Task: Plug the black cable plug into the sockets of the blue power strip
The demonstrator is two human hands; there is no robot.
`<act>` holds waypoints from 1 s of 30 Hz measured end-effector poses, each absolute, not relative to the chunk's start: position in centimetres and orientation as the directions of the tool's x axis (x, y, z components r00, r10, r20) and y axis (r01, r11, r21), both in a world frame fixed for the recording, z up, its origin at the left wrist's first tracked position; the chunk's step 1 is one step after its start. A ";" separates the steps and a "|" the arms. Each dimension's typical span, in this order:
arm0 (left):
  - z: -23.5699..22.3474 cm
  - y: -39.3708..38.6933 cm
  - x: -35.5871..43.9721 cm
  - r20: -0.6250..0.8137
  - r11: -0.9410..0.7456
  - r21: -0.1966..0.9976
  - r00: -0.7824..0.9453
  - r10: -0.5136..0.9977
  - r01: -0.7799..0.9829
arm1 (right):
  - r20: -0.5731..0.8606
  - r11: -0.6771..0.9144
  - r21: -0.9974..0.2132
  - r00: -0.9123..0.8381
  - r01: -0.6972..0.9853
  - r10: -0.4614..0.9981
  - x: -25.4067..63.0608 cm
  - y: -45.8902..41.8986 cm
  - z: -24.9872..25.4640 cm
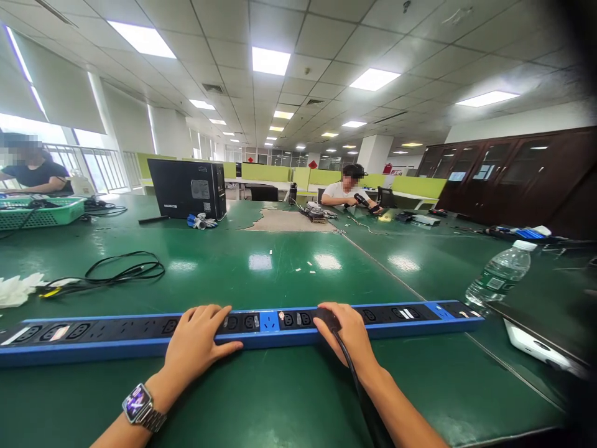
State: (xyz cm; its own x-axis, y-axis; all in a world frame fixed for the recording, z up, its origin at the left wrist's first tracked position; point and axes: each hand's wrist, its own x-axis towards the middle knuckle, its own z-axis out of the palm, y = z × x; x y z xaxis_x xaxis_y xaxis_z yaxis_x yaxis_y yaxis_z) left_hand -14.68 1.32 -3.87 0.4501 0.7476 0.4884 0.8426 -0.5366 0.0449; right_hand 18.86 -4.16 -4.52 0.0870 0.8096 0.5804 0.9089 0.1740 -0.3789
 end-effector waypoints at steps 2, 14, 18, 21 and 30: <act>-3.4 1.0 -14.4 0.517 -0.573 0.089 0.454 0.726 0.815 | 0.596 0.158 -0.329 0.074 0.931 0.800 19.0 -4.2 -4.9; -1.4 -1.1 3.8 0.466 -0.766 0.242 0.621 0.630 0.595 | 0.466 -0.006 -0.153 0.078 0.988 0.882 20.8 -4.2 -6.0; -1.7 -0.7 5.8 0.458 -0.776 0.294 0.630 0.627 0.559 | 0.477 -0.010 -0.141 0.077 0.990 0.876 20.6 -4.2 -6.0; -1.4 -0.5 4.4 0.618 -0.781 0.378 0.493 0.613 0.497 | 0.458 -0.034 -0.142 0.096 0.989 0.884 20.6 -4.1 -5.9; -2.2 1.6 -6.9 0.469 -0.594 0.619 0.365 0.804 0.514 | 0.377 -0.092 -0.196 0.162 0.976 0.912 20.5 -4.1 -5.6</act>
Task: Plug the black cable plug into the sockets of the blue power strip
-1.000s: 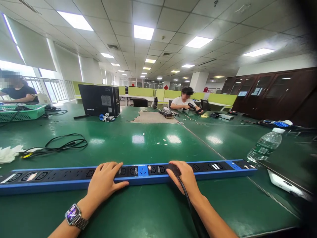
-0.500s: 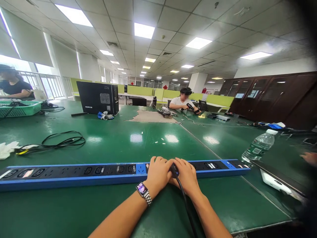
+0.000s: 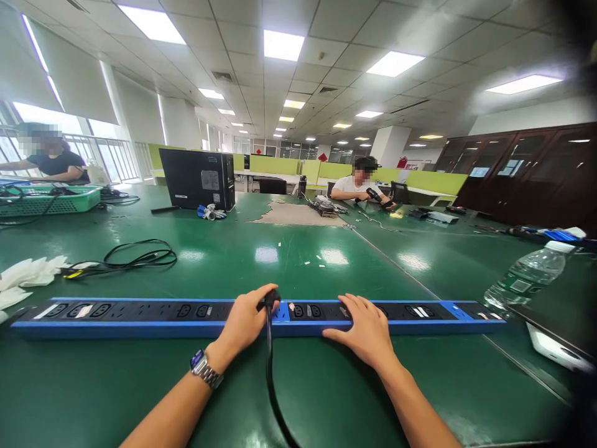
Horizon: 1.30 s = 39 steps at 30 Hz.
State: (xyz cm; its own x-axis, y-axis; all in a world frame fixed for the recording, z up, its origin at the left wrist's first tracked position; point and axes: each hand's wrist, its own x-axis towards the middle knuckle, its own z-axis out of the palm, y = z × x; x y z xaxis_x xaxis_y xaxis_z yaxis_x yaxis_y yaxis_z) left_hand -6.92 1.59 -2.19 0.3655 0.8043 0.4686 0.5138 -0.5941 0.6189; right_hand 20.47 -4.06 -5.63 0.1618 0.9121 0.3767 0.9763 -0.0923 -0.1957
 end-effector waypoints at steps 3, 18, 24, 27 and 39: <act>-2.4 1.0 -7.6 0.445 -0.643 0.552 0.465 0.765 0.531 | 0.357 -0.112 -0.193 0.176 0.975 0.918 20.5 -4.0 -5.6; -1.8 0.6 -7.7 0.404 -0.652 0.362 0.518 0.754 0.666 | 0.267 -0.132 -0.213 0.187 0.968 0.945 20.3 -4.0 -4.8; -1.3 0.2 -6.9 0.385 -0.709 0.288 0.600 0.701 0.644 | 0.290 -0.028 -0.299 0.119 0.954 0.950 17.5 -3.5 -4.2; -1.3 -0.1 -6.7 0.369 -0.717 0.271 0.619 0.693 0.642 | 0.341 0.109 -0.349 0.018 0.931 0.940 15.4 -3.2 -3.6; -2.3 0.0 -8.2 0.338 -0.512 0.137 0.446 0.829 0.848 | 0.637 0.448 -0.411 -0.102 0.793 0.764 8.6 -2.1 -3.1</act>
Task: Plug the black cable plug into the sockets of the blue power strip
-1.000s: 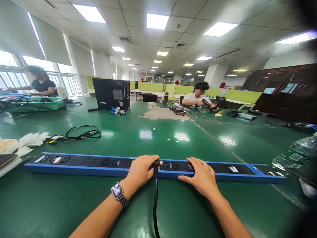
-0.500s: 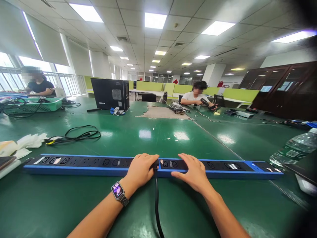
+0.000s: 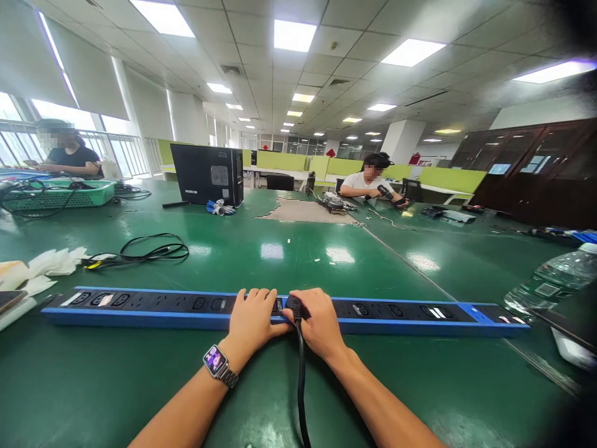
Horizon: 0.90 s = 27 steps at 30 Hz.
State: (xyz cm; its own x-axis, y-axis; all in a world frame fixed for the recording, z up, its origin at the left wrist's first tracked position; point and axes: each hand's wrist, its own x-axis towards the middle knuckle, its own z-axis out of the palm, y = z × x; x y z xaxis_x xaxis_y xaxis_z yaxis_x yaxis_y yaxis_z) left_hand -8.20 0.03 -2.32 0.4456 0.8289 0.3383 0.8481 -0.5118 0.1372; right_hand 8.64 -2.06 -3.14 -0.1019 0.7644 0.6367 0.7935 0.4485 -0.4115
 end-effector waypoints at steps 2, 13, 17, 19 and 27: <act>-2.3 0.1 -8.2 0.330 -0.508 0.127 0.446 0.832 0.852 | 0.716 0.434 -0.483 0.057 0.760 0.696 9.3 -2.2 -2.7; -2.4 0.2 -8.0 0.318 -0.498 0.107 0.445 0.837 0.861 | 0.532 0.169 -0.520 0.163 0.837 0.831 19.7 -4.2 -4.3; -2.6 0.3 -8.1 0.324 -0.504 0.126 0.445 0.835 0.855 | 0.539 0.232 -0.421 0.036 0.877 0.841 19.4 -4.2 -4.1; -2.6 0.3 -8.3 0.333 -0.506 0.140 0.441 0.833 0.851 | 0.545 0.248 -0.378 -0.002 0.892 0.838 19.4 -4.1 -4.3; -1.9 -0.9 -3.7 0.463 -0.716 0.299 0.560 0.687 0.631 | 0.547 0.056 -0.156 0.039 0.986 0.836 21.0 -4.2 -7.0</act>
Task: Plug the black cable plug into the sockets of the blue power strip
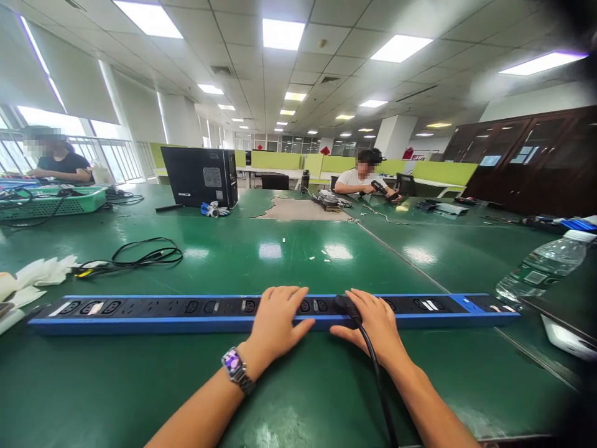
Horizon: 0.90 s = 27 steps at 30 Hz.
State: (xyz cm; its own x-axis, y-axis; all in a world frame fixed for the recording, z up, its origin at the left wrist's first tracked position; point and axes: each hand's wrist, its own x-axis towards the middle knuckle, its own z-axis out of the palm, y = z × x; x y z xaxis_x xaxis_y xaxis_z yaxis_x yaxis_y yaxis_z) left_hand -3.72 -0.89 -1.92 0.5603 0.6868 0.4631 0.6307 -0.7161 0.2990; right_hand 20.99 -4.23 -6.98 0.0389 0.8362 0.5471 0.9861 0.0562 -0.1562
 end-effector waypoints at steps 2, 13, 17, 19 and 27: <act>-1.9 -1.2 -0.8 0.483 -0.761 0.307 0.595 0.642 0.572 | 0.536 0.054 -0.122 0.020 0.991 0.844 21.2 -4.3 -7.2; -1.4 -0.8 3.5 0.598 -0.733 0.440 0.439 0.671 0.519 | 0.520 0.023 -0.115 0.041 0.993 0.853 20.9 -4.2 -7.2; -1.2 0.7 -3.2 0.622 -0.638 0.499 0.270 0.735 0.586 | 0.485 -0.026 -0.159 0.101 0.987 0.868 20.5 -4.3 -6.8; -1.4 1.5 -7.8 0.580 -0.553 0.550 0.189 0.792 0.627 | 0.469 -0.034 -0.173 0.113 0.984 0.876 20.5 -4.3 -6.8; -2.2 0.9 -17.5 0.504 -0.592 0.473 0.352 0.789 0.652 | 0.456 -0.052 -0.167 0.124 0.985 0.881 20.6 -4.2 -7.0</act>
State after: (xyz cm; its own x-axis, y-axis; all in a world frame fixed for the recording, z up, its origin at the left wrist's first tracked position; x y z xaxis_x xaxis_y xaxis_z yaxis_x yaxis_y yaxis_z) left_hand -17.50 0.90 -2.25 0.3516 0.7891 0.5036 0.6520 -0.5925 0.4731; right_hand 20.64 -4.18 -6.98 0.1240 0.8815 0.4557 0.9846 -0.0522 -0.1669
